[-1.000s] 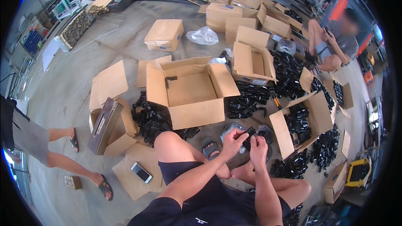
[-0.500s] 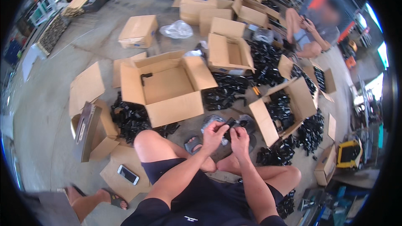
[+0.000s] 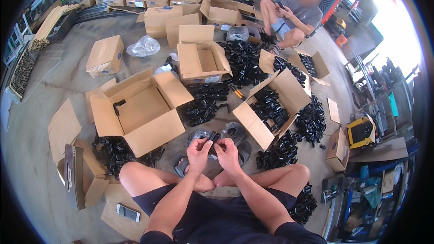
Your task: The person sits on the floor and sorts through black plastic components, picking them up by hand and placing some into a small plastic bag while others are organized within cardboard boxes.
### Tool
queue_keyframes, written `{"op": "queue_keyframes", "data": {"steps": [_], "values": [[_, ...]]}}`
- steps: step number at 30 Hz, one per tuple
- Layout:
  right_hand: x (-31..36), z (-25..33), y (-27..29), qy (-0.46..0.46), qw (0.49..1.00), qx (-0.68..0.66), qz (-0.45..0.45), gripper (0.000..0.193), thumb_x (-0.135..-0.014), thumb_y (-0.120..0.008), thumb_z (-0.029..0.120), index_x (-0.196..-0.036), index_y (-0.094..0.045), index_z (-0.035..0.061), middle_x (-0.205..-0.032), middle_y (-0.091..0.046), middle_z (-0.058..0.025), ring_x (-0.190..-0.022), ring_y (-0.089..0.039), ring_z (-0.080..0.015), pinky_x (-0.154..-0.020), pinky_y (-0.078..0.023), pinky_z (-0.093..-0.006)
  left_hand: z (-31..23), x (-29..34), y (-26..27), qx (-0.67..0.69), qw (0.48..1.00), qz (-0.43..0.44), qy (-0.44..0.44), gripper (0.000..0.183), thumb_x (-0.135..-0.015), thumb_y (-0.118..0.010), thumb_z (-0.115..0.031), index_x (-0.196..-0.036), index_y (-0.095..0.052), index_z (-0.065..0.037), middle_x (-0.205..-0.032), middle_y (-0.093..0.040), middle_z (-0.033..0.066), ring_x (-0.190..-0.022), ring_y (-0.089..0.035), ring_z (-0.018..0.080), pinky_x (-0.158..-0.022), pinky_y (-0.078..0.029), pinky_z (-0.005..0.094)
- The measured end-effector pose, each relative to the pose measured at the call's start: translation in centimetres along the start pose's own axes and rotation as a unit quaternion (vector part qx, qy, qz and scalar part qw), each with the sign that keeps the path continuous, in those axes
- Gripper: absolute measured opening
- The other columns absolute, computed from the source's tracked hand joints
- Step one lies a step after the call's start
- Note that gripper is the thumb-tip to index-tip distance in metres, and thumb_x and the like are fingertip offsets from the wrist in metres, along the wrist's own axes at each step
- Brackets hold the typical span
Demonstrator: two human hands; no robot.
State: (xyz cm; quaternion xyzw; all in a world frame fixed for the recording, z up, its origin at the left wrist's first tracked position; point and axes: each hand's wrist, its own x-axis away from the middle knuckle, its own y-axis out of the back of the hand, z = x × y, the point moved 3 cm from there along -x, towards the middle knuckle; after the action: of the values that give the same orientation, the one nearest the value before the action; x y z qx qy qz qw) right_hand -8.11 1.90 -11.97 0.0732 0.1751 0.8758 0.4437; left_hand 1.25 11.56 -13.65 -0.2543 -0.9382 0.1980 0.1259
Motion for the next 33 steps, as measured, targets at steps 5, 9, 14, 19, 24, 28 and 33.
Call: {"op": "queue_keyframes", "data": {"steps": [5,9,14,19,24,28,33], "values": [[0.3,0.4,0.4,0.005,0.999,0.04,0.011,0.016,-0.089,-0.071,0.012,-0.094,-0.066,-0.002,-0.094,-0.063,-0.0151,-0.083,-0.068,-0.0255,-0.071,-0.055,-0.034,0.0,0.3,0.4,-0.013,1.0,-0.003,0.004,0.009,-0.092,-0.07,-0.004,-0.1,-0.068,0.001,-0.09,-0.07,0.0024,-0.076,-0.061,0.004,-0.069,-0.05,0.0202],[0.4,0.9,0.6,0.006,1.0,0.001,0.0,0.015,-0.089,-0.071,0.012,-0.094,-0.066,-0.0015,-0.095,-0.062,-0.0142,-0.081,-0.068,-0.0243,-0.071,-0.055,-0.0332,0.2,0.0,0.1,-0.011,1.0,0.008,0.0,0.009,-0.092,-0.07,-0.004,-0.1,-0.068,0.0,-0.089,-0.071,0.0025,-0.076,-0.061,0.0042,-0.07,-0.05,0.0203],[0.5,-0.4,-0.1,0.016,1.0,0.016,0.005,0.015,-0.09,-0.07,0.01,-0.095,-0.066,-0.0026,-0.098,-0.061,-0.0115,-0.082,-0.067,-0.0203,-0.073,-0.055,-0.031,-0.3,0.1,0.4,0.007,1.0,0.002,0.017,0.009,-0.093,-0.069,-0.003,-0.101,-0.068,0.001,-0.09,-0.071,0.0032,-0.077,-0.062,0.0049,-0.071,-0.05,0.0205],[0.5,1.7,0.2,-0.002,1.0,-0.031,0.006,0.013,-0.092,-0.068,0.008,-0.096,-0.066,-0.0037,-0.1,-0.06,-0.0092,-0.088,-0.067,-0.017,-0.076,-0.056,-0.0289,-0.2,-0.1,0.9,-0.012,1.0,0.013,0.022,0.013,-0.091,-0.072,-0.003,-0.103,-0.069,0.002,-0.094,-0.072,0.0047,-0.084,-0.065,0.007,-0.077,-0.052,0.0213],[0.8,1.0,0.0,-0.019,0.998,-0.058,-0.011,0.011,-0.09,-0.069,0.008,-0.094,-0.066,-0.0018,-0.101,-0.059,-0.0099,-0.087,-0.066,-0.0189,-0.077,-0.056,-0.0296,-0.8,0.1,-0.3,-0.022,1.0,0.003,0.009,0.009,-0.092,-0.071,-0.004,-0.1,-0.068,0.0,-0.09,-0.07,0.002,-0.078,-0.061,0.0046,-0.072,-0.05,0.0206],[0.7,0.6,-0.3,0.014,0.999,-0.036,-0.019,0.01,-0.09,-0.07,0.006,-0.095,-0.065,-0.0009,-0.097,-0.059,-0.0102,-0.085,-0.066,-0.0191,-0.072,-0.056,-0.03,-0.6,0.3,0.1,-0.024,1.0,-0.006,0.005,0.007,-0.092,-0.071,-0.004,-0.098,-0.068,-0.002,-0.088,-0.069,0.0004,-0.076,-0.059,0.0034,-0.07,-0.048,0.0203],[0.3,1.6,0.2,0.021,0.999,-0.026,-0.02,0.014,-0.088,-0.07,0.011,-0.093,-0.065,-0.0013,-0.094,-0.06,-0.0137,-0.079,-0.064,-0.0252,-0.068,-0.053,-0.0343,-0.5,0.0,0.3,-0.046,0.999,0.009,-0.002,0.01,-0.094,-0.069,-0.006,-0.1,-0.065,0.001,-0.093,-0.069,0.0039,-0.081,-0.061,0.0066,-0.074,-0.049,0.0213]]}}
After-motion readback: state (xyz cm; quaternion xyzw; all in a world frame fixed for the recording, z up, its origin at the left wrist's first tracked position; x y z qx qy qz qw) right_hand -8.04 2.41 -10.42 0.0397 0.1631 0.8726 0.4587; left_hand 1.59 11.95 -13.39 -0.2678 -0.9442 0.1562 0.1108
